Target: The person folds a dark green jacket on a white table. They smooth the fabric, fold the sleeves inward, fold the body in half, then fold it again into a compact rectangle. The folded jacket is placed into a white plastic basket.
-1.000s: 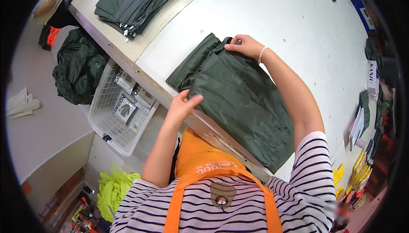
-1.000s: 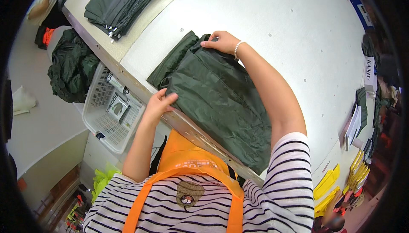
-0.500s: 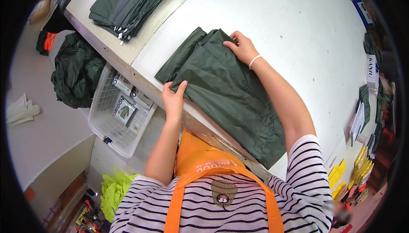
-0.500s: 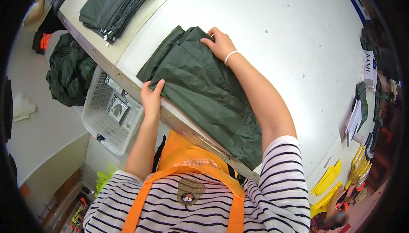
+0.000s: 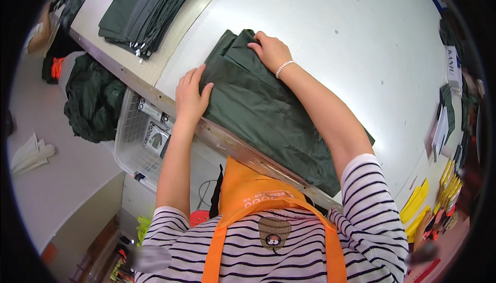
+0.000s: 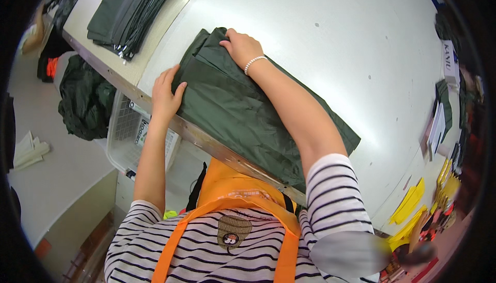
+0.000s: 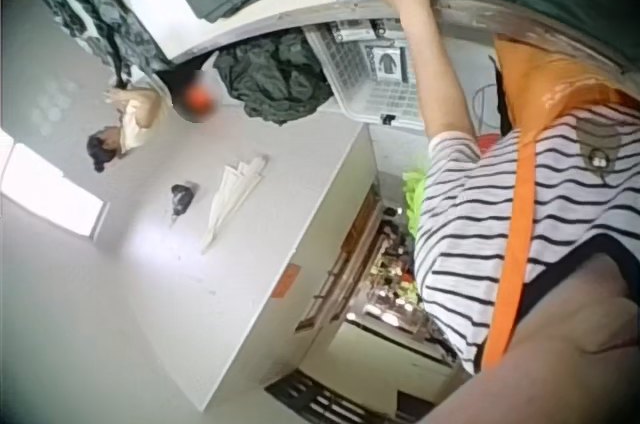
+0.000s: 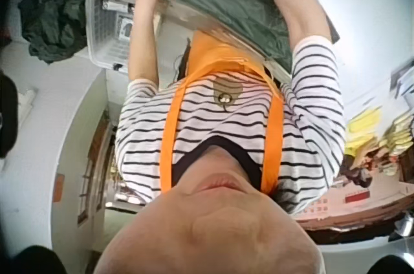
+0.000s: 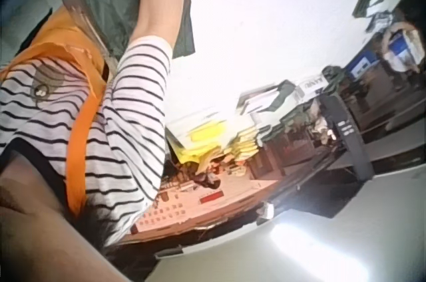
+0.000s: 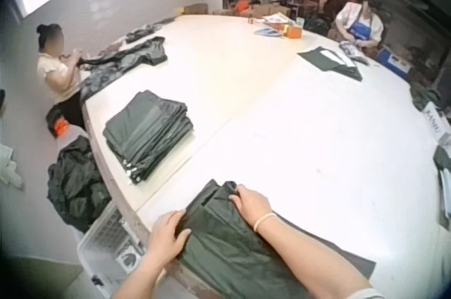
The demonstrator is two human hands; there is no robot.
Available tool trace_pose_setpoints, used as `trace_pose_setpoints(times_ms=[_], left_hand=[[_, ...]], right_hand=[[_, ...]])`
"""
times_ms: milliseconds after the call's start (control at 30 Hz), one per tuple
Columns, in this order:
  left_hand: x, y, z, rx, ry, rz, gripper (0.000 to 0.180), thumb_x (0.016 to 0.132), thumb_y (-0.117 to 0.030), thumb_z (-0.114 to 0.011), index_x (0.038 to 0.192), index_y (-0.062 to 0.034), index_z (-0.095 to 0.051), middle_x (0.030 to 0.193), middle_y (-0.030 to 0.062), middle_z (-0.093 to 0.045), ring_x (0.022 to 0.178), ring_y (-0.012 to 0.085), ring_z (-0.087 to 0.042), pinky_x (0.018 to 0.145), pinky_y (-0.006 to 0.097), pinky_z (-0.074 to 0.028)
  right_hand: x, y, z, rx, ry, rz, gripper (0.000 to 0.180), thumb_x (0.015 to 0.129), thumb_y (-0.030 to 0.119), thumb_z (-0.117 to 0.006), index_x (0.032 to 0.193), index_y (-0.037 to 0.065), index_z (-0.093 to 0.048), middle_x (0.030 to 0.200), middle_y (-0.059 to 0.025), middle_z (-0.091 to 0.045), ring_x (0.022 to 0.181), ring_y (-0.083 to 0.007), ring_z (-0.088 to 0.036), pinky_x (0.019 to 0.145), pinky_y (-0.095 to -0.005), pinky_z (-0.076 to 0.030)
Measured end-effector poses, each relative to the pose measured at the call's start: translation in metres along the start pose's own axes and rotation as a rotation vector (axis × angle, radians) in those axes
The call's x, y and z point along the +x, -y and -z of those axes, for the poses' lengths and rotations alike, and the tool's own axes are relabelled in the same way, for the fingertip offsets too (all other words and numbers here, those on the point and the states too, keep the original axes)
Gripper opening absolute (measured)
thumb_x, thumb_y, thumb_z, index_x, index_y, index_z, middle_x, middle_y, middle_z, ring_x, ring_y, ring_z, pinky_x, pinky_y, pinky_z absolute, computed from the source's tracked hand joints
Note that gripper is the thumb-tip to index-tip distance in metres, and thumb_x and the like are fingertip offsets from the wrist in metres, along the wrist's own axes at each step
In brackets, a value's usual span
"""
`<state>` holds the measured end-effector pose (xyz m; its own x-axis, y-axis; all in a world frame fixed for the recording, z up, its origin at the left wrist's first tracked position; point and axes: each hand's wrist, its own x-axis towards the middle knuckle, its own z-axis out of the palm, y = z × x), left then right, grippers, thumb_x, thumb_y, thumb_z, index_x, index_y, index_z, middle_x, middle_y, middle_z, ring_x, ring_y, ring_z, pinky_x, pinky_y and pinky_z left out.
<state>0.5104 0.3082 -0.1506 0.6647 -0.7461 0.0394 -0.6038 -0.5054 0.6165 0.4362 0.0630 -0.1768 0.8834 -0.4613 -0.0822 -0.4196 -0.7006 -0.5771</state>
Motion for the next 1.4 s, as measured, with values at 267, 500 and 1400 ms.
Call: trace_pose_setpoints(times_ms=[267,500,1400], left_hand=[[0.065,-0.020,-0.047,0.525,0.090,-0.447,0.062,0.088,-0.044,-0.055,0.142,-0.0187,-0.039,0.150,-0.0006,-0.031,0.139,0.0229,-0.026,0.112,0.050,-0.017],[0.066,0.000,-0.053,0.387,0.128,-0.450,0.058,0.090,-0.040,-0.054,0.139,-0.0132,-0.040,0.153,0.0062,-0.025,0.139,0.0273,-0.025,0.111,0.048,-0.018],[-0.059,-0.173,-0.129,0.215,0.300,-0.580,0.067,0.089,-0.049,-0.053,0.141,-0.0105,-0.037,0.151,0.0098,-0.027,0.140,0.0296,-0.022,0.111,0.053,-0.015]], right_hand=[[-0.054,-0.003,0.045,0.060,-0.261,0.020,0.037,0.084,0.021,-0.063,0.117,0.005,-0.056,0.117,-0.0178,-0.057,0.107,-0.0349,-0.054,0.091,-0.0418,-0.045],[-0.290,-0.083,0.098,-0.492,-0.200,-0.439,0.049,0.090,0.032,-0.057,0.136,0.018,-0.047,0.145,-0.0163,-0.035,0.134,-0.0387,-0.029,0.108,-0.0550,-0.021],[-0.385,-0.100,0.045,0.764,-0.621,-0.918,0.064,0.094,0.017,-0.053,0.149,0.011,-0.021,0.143,-0.0192,-0.036,0.126,-0.0288,-0.042,0.103,-0.0343,-0.035]])
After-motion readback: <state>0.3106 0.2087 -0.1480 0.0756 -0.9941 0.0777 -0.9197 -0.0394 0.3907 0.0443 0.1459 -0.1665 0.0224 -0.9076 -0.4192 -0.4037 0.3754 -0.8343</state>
